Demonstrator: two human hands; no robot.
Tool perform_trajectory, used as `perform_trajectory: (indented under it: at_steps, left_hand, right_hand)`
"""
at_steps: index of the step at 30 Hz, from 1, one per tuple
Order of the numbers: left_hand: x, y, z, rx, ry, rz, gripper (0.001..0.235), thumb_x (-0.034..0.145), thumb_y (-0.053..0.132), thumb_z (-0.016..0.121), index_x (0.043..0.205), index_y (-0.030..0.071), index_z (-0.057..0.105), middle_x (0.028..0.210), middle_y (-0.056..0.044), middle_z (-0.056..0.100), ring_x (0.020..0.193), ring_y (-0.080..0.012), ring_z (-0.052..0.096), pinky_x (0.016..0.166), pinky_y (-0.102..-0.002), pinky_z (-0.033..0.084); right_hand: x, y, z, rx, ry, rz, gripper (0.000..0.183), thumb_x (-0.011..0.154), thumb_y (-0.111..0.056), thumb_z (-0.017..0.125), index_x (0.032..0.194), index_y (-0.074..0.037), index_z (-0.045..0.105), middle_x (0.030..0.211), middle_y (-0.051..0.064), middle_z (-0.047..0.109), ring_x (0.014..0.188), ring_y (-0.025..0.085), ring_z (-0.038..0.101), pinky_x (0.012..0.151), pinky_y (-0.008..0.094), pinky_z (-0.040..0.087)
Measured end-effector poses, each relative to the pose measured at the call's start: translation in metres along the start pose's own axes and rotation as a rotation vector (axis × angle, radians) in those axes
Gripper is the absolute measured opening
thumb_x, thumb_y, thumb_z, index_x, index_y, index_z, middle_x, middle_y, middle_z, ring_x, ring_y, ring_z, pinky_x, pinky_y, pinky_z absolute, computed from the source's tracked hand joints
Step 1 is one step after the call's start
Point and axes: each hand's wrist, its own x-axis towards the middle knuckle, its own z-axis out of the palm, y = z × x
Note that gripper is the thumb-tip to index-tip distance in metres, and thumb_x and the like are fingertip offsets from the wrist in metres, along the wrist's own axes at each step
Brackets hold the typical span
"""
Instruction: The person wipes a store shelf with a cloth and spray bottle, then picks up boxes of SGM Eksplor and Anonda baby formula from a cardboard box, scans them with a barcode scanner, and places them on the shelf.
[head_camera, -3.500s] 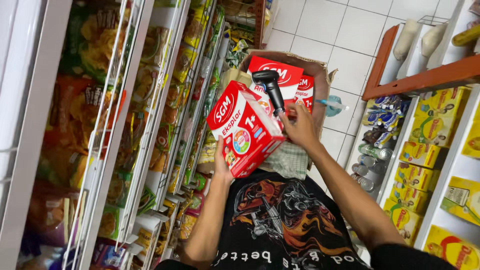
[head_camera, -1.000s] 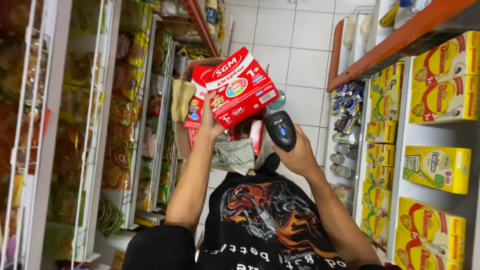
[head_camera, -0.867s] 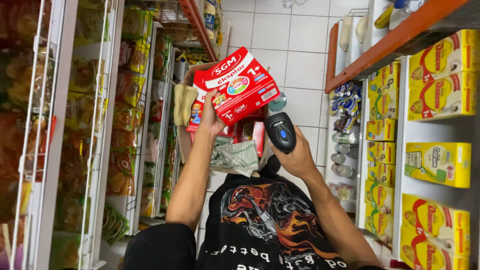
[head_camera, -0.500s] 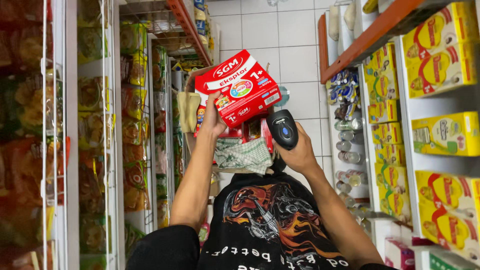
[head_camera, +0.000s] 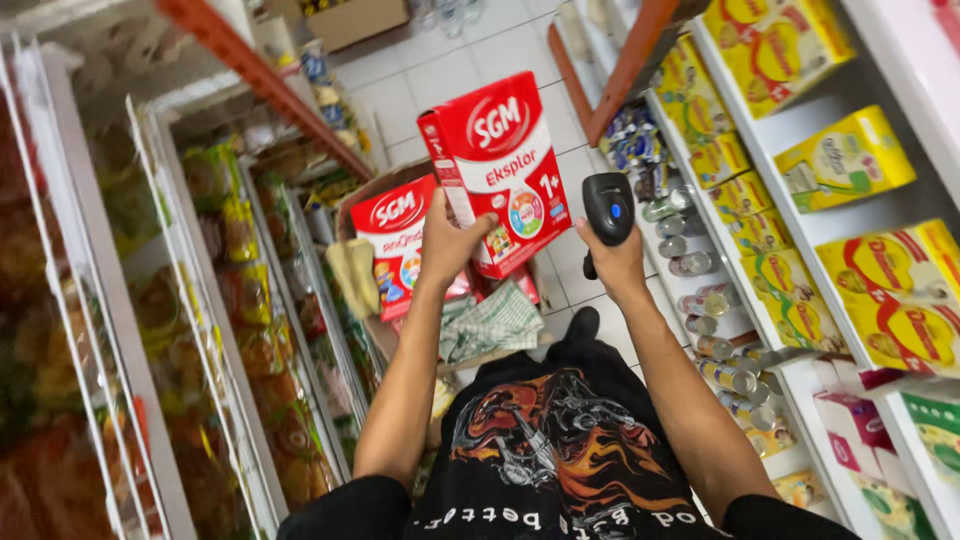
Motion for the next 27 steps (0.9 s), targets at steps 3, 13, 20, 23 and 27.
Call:
perform_trajectory:
  at_steps: [3,13,20,23,27]
  left_hand:
    - [0.004,0.006,0.024,-0.053,-0.116,0.020,0.058,0.083,0.003,0.082,0.132,0.003,0.051,0.116,-0.014,0.074,0.102,-0.0201,0.074,0.088,-0.033,0.062]
    - [0.043,-0.004,0.100,-0.467,-0.226,-0.184,0.063,0.095,0.009,0.069,0.149,0.005,0.035,0.111,-0.021,0.070,0.099,-0.0207,0.071,0.085,-0.034,0.061]
    - [0.050,-0.010,0.178,-0.147,-0.446,0.046,0.058,0.101,0.021,0.066,0.153,0.004,0.044,0.129,-0.011,0.065,0.106,-0.0151,0.065,0.088,-0.034,0.058]
    - [0.055,-0.003,0.216,-0.284,-0.434,-0.078,0.057,0.099,0.023,0.065,0.149,0.003,0.048,0.123,-0.010,0.067,0.098,-0.0154,0.070,0.078,-0.036,0.064]
    - [0.072,0.017,0.272,-0.474,-0.430,0.027,0.059,0.100,0.026,0.065,0.150,0.002,0.047,0.123,-0.009,0.068,0.100,-0.0156,0.071,0.078,-0.035,0.064]
  right_hand:
    - [0.015,0.006,-0.018,0.202,-0.041,0.018,0.032,0.092,-0.011,0.081,0.120,-0.002,0.067,0.106,0.003,0.069,0.093,0.012,0.064,0.082,0.030,0.053]
    - [0.021,-0.012,-0.090,0.680,-0.053,-0.010,0.058,0.085,0.000,0.079,0.139,-0.005,0.057,0.130,0.008,0.067,0.120,0.020,0.065,0.105,0.040,0.054]
    - [0.043,-0.050,-0.153,0.480,0.179,-0.155,0.046,0.084,-0.002,0.084,0.125,-0.002,0.065,0.113,0.007,0.073,0.100,0.015,0.070,0.092,0.034,0.059]
    - [0.046,-0.066,-0.185,0.296,0.246,-0.216,0.043,0.085,-0.007,0.086,0.122,0.000,0.066,0.110,0.006,0.073,0.095,0.013,0.070,0.088,0.033,0.060]
    - [0.049,-0.088,-0.230,0.154,0.323,-0.246,0.044,0.082,-0.015,0.087,0.118,-0.002,0.066,0.104,0.003,0.073,0.091,0.009,0.068,0.083,0.029,0.059]
